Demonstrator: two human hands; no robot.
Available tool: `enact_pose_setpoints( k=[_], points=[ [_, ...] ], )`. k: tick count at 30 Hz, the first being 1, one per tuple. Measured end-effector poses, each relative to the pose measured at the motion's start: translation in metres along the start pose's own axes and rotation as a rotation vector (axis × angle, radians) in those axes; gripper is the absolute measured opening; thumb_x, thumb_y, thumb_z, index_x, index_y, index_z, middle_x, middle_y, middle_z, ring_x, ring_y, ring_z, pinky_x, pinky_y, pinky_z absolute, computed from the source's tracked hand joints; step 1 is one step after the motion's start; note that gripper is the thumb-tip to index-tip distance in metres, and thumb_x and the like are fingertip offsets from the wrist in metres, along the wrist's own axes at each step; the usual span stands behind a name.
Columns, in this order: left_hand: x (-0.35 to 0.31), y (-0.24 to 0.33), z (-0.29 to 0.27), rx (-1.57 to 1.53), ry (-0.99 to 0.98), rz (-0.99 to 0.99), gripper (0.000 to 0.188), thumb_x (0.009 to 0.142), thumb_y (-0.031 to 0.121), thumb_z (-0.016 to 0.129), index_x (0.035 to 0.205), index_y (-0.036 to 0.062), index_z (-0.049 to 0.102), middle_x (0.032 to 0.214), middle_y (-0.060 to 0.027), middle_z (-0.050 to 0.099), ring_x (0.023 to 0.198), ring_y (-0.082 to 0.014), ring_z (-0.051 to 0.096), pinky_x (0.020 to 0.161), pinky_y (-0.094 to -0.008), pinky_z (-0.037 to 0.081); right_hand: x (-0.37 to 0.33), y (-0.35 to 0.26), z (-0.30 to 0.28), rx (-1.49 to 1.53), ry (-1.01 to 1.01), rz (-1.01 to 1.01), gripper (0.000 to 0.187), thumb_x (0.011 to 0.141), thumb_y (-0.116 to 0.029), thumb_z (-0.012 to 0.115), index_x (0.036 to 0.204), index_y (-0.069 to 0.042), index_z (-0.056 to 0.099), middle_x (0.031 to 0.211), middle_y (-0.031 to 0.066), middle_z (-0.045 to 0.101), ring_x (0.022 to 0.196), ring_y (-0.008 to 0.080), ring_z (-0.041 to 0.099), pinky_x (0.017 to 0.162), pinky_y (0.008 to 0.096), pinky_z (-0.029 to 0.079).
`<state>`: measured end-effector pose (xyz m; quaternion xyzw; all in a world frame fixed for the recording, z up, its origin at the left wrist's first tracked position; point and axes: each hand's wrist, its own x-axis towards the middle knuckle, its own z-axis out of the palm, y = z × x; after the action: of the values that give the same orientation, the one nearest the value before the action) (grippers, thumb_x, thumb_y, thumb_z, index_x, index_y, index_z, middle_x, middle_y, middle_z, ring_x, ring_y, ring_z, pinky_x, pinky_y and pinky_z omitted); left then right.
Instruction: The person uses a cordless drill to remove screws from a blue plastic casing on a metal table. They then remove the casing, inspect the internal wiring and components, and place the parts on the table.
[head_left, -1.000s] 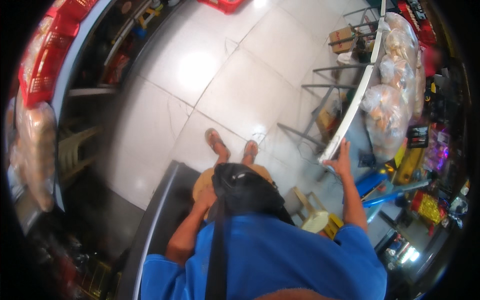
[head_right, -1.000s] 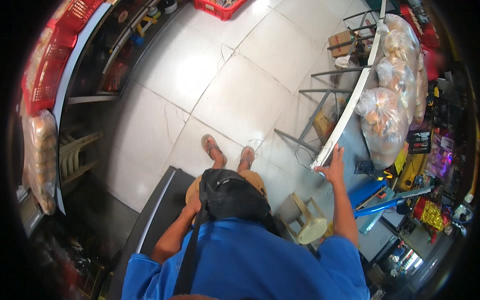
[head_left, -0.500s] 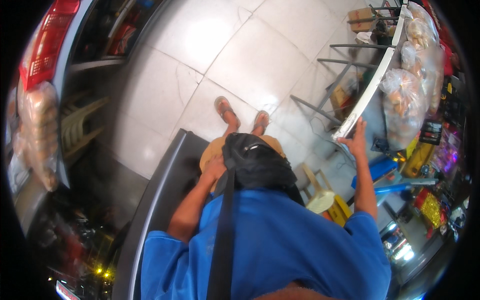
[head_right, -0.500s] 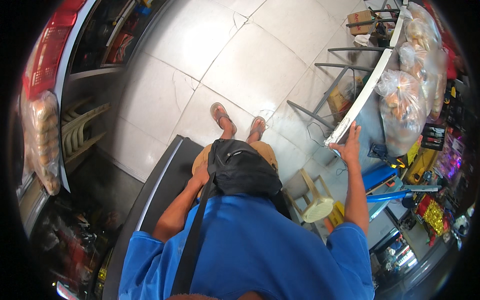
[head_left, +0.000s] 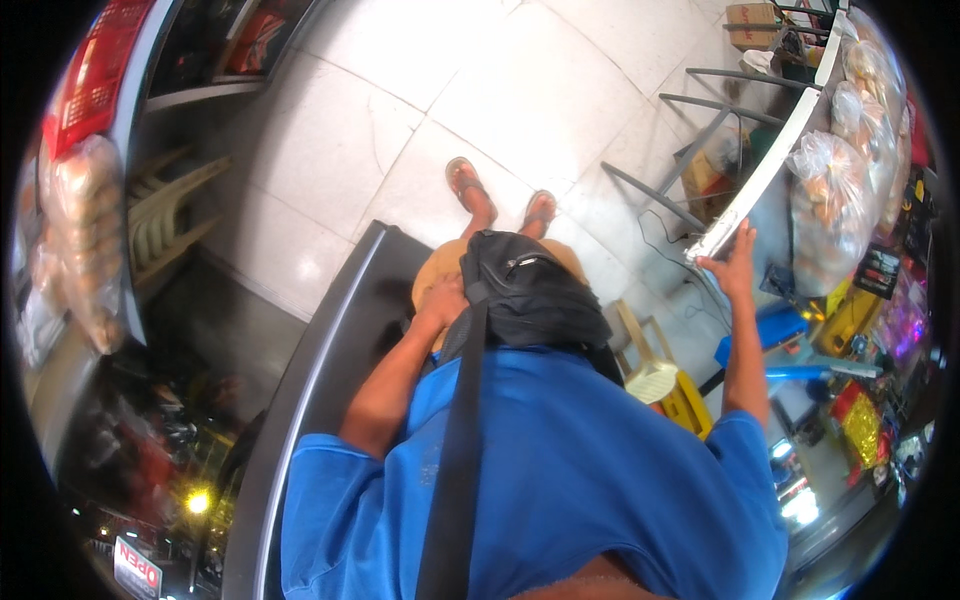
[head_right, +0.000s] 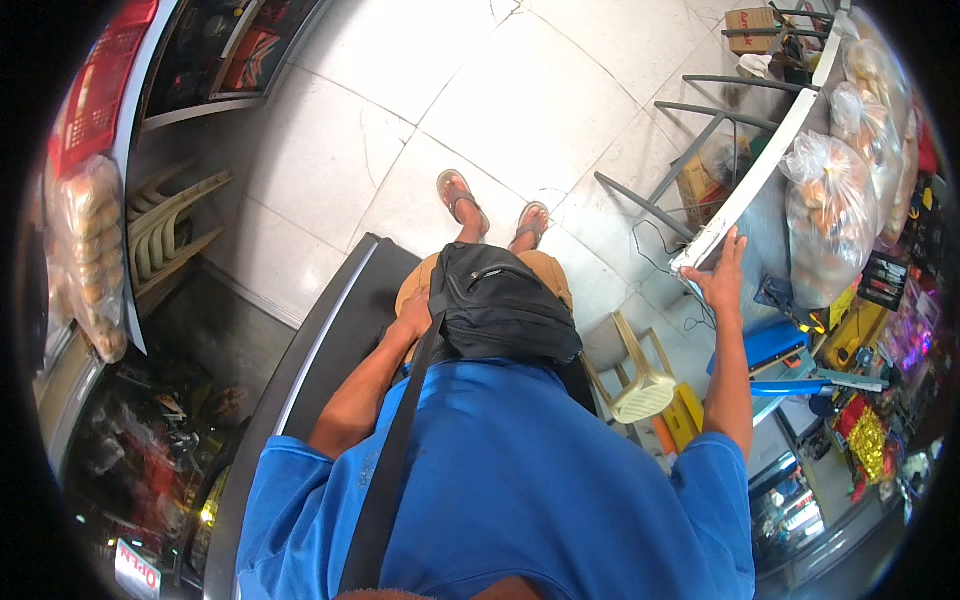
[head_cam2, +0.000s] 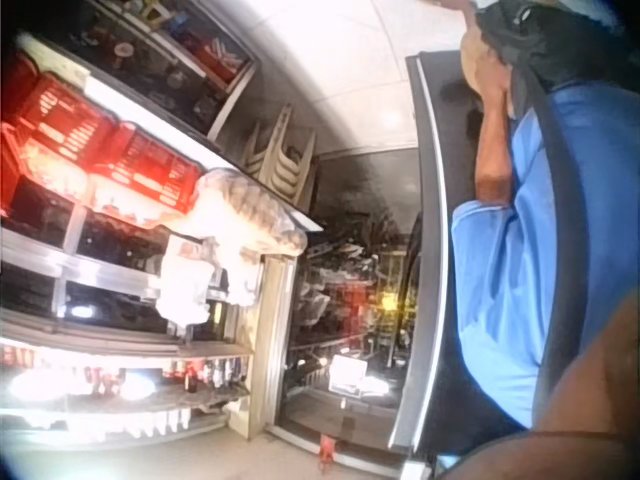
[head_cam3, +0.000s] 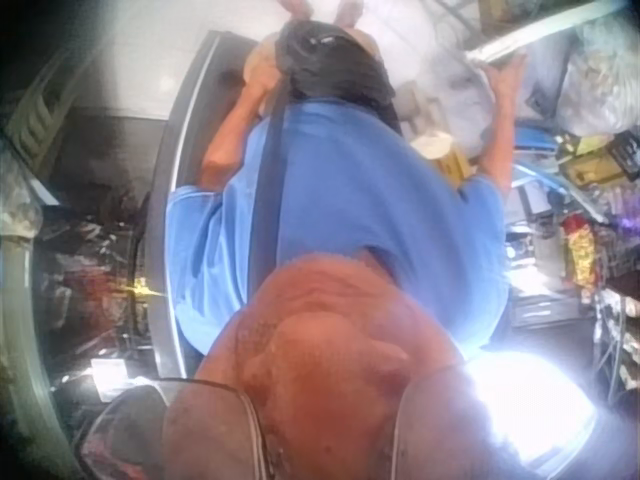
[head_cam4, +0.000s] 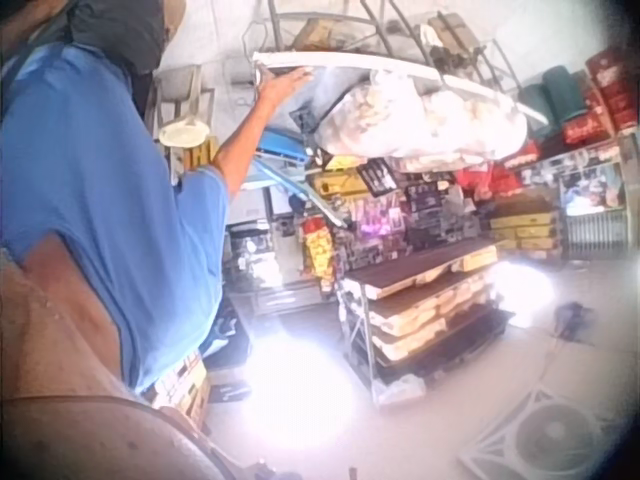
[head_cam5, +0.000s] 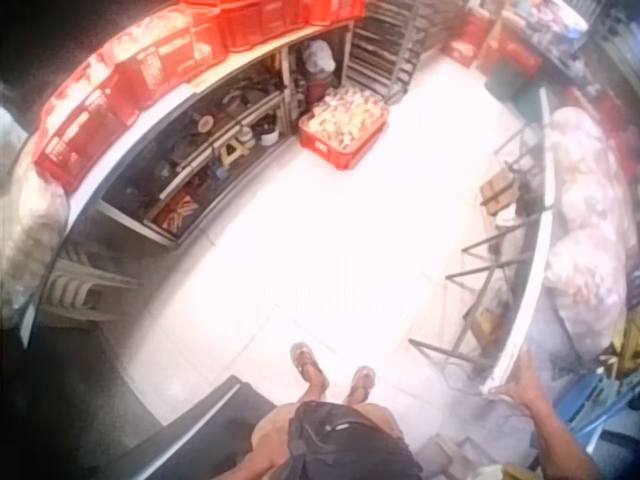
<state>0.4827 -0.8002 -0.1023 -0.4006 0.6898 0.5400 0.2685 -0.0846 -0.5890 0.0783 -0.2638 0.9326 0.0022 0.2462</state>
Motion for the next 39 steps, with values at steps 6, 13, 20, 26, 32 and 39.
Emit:
enact_pose_setpoints(
  k=[6, 13, 20, 26, 32, 39],
  points=[
    [-0.004, 0.020, -0.020, -0.007, 0.009, 0.048, 0.066, 0.086, 0.044, 0.062, 0.137, 0.0036, 0.053, 0.141, -0.0245, 0.051, 0.132, -0.0435, 0.045, 0.109, -0.0500, 0.039, 0.000, 0.012, 0.008, -0.043, 0.054, -0.038, 0.138, 0.054, -0.031, 0.097, 0.160, -0.011, 0.011, 0.160, 0.0349, 0.013, 0.146, 0.0463, 0.028, 0.117, 0.0451, 0.033],
    [0.010, 0.031, -0.045, 0.044, -0.005, 0.037, 0.065, 0.086, 0.044, 0.062, 0.137, 0.0045, 0.053, 0.142, -0.0222, 0.051, 0.133, -0.0422, 0.044, 0.109, -0.0518, 0.038, -0.003, 0.003, 0.004, 0.004, 0.050, -0.040, 0.137, 0.055, -0.029, 0.097, 0.161, -0.011, 0.011, 0.161, 0.0347, 0.012, 0.146, 0.0459, 0.028, 0.117, 0.0456, 0.032],
    [0.030, 0.049, -0.097, 0.146, -0.026, 0.040, 0.064, 0.087, 0.045, 0.062, 0.138, 0.0055, 0.053, 0.143, -0.0199, 0.050, 0.135, -0.0410, 0.043, 0.110, -0.0535, 0.038, -0.009, 0.010, 0.007, 0.013, 0.077, -0.089, 0.135, 0.058, -0.034, 0.095, 0.161, -0.012, 0.012, 0.161, 0.0346, 0.013, 0.146, 0.0480, 0.028, 0.116, 0.0504, 0.031],
    [0.051, 0.068, -0.136, 0.209, -0.057, 0.015, 0.064, 0.088, 0.045, 0.062, 0.138, 0.0063, 0.053, 0.144, -0.0179, 0.050, 0.136, -0.0399, 0.042, 0.110, -0.0550, 0.037, -0.011, -0.015, -0.008, -0.036, 0.026, 0.025, 0.131, 0.060, -0.032, 0.094, 0.161, -0.014, 0.014, 0.161, 0.0329, 0.013, 0.138, 0.0528, 0.034, 0.114, 0.0506, 0.034],
    [0.077, 0.086, -0.169, 0.268, -0.101, 0.003, 0.063, 0.088, 0.046, 0.061, 0.138, 0.0071, 0.053, 0.145, -0.0159, 0.050, 0.137, -0.0388, 0.041, 0.111, -0.0564, 0.036, -0.007, -0.035, 0.002, -0.036, 0.082, 0.142, 0.122, 0.065, -0.031, 0.091, 0.159, -0.007, 0.016, 0.160, 0.0325, 0.016, 0.140, 0.0512, 0.031, 0.115, 0.0506, 0.032],
    [0.102, 0.070, -0.200, 0.392, -0.117, -0.017, 0.063, 0.089, 0.046, 0.061, 0.139, 0.0081, 0.053, 0.147, -0.0136, 0.049, 0.139, -0.0375, 0.040, 0.111, -0.0582, 0.035, 0.023, -0.083, 0.028, -0.217, 0.096, 0.377, 0.111, 0.077, -0.047, 0.081, 0.154, 0.006, 0.020, 0.157, 0.0359, 0.021, 0.145, 0.0500, 0.025, 0.118, 0.0527, 0.025]
  ],
)
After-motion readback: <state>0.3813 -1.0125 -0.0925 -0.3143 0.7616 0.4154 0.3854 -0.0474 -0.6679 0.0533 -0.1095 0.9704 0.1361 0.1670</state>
